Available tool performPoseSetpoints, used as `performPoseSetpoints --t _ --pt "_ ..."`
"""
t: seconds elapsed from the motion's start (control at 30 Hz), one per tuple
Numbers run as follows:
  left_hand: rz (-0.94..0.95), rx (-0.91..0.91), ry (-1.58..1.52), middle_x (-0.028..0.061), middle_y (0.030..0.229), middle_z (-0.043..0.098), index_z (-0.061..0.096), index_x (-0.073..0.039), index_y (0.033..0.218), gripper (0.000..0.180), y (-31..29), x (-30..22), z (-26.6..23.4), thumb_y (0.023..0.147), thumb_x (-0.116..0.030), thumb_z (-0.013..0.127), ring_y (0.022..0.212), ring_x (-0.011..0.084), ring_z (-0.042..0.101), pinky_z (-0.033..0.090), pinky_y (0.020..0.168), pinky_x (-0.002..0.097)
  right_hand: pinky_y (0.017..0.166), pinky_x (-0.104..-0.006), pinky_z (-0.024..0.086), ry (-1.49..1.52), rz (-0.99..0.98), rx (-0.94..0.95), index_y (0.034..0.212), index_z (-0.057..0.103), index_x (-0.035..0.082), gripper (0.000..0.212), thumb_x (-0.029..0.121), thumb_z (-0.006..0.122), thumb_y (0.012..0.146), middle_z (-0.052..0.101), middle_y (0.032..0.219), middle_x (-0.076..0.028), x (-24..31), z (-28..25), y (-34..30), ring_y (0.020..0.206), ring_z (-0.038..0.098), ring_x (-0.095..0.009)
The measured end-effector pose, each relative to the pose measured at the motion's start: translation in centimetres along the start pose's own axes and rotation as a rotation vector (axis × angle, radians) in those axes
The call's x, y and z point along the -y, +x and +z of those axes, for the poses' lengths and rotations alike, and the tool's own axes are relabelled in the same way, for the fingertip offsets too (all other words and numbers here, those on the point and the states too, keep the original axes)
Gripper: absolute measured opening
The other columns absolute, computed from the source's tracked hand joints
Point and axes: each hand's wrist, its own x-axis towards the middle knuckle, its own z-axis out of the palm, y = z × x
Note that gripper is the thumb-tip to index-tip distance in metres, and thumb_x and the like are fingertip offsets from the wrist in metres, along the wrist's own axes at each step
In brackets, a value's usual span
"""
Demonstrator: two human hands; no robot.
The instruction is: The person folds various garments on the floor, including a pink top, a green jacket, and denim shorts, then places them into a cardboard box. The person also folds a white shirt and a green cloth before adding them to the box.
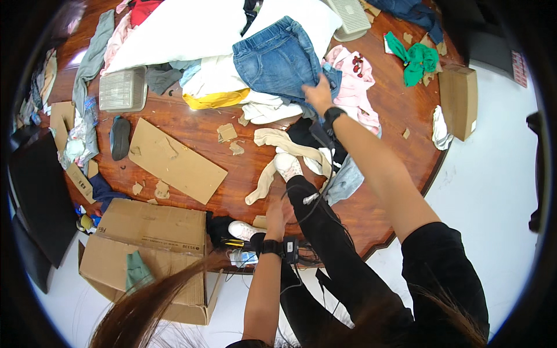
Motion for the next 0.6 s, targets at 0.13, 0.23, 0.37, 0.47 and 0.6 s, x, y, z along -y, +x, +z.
performPoseSetpoints --t 0.13,0.23,0.37,0.47,0.6 --pt "0.212 0.051 0.217 0.0119 0.104 0.064 0.053 -0.002 0.119 0.032 0.7 -5.8 5.4 0.097 -0.024 0.05 0.093 0.022 0.065 0.054 0.081 0.0324 0.052 -0.032 0.052 0.332 0.215 0.155 0.146 0.016 -0.004 0.098 0.008 0.076 0.07 0.056 0.113 -0.022 3.8 -0.5 4.2 0.075 0.065 -0.026" --pt "0.27 0.041 0.303 0.0133 0.108 0.063 0.052 -0.001 0.12 0.033 0.2 -9.1 7.7 0.098 -0.026 0.048 0.096 0.0236 0.064 0.053 0.084 0.0346 0.066 -0.0343 0.055 0.273 0.28 0.174 0.148 0.014 0.004 0.102 0.016 0.078 0.07 0.061 0.108 -0.022 4.8 -1.2 6.2 0.079 0.065 -0.028" --pt "0.278 0.008 0.242 0.0157 0.116 0.059 0.049 -0.001 0.124 0.038 -1.1 -12.1 8.9 0.099 -0.029 0.045 0.104 0.0261 0.061 0.051 0.09 0.0369 0.077 -0.0357 0.051 -0.07 -0.045 0.21 0.131 0.048 0.001 0.063 0.02 0.072 0.076 0.067 0.093 -0.021 5.5 -2.5 4.2 0.083 0.066 -0.026" --pt "0.251 0.065 0.053 0.0185 0.13 0.049 0.036 -0.003 0.135 0.052 -2.6 -13.5 9.0 0.098 -0.038 0.047 0.114 0.0288 0.055 0.049 0.094 0.0439 0.087 -0.0387 0.05 0.042 -0.175 0.394 0.118 0.061 -0.001 0.042 0.018 0.063 0.08 0.065 0.106 -0.027 6.8 -5.2 -3.2 0.096 0.066 -0.034" --pt "0.151 0.111 -0.227 0.0237 0.143 0.031 0.006 -0.013 0.149 0.087 -4.7 -15.9 7.3 0.09 -0.06 0.048 0.125 0.0372 0.044 0.04 0.1 0.0569 0.094 -0.0373 0.047 0.046 -0.442 0.627 0.12 0.062 0.004 0.041 0.01 0.061 0.08 0.065 0.115 -0.017 9.5 -10.9 -15.4 0.105 0.063 -0.031"
